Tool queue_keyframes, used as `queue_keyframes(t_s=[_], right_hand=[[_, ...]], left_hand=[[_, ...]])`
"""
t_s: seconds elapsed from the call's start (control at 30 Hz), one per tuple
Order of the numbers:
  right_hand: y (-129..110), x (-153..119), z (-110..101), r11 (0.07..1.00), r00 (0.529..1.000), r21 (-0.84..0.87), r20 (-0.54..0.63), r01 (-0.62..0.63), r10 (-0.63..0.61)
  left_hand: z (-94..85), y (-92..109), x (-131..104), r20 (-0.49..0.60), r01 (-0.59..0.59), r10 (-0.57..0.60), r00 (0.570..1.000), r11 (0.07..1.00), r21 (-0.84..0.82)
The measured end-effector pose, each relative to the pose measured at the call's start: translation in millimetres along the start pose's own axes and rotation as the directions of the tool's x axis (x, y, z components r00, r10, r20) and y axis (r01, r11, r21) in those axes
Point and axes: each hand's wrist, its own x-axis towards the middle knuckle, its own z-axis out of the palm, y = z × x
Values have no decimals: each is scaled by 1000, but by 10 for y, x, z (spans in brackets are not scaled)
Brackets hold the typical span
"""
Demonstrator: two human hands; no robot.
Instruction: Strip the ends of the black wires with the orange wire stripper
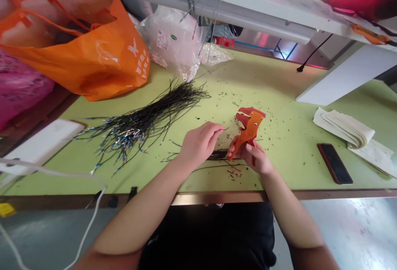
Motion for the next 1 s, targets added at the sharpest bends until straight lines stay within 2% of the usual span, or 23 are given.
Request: queue_keyframes(t_s=[0.17,0.3,0.47,0.6,0.7,0.8,1.0], right_hand=[[-10,-31,-38,998,991,-4,123,-59,59],[1,-34,-46,995,980,-51,177,-82,90],[-3,-40,-47,996,981,-31,173,-88,92],[-4,-39,-52,996,974,-19,207,-90,92],[5,-32,-52,995,970,-4,224,-97,95],[26,-28,-58,995,967,-5,232,-103,102],[55,-21,-70,991,958,-51,256,-122,131]], left_hand=[[-68,12,30,-16,124,-125,992,990,-71],[-71,38,43,-10,221,-233,972,933,-283],[-43,39,24,0,321,-371,929,804,-500],[-39,48,31,36,411,-511,859,646,-644],[-50,71,61,27,420,-582,813,554,-719],[-47,85,80,11,402,-576,817,555,-728],[-4,57,40,-10,375,-494,869,672,-639]])
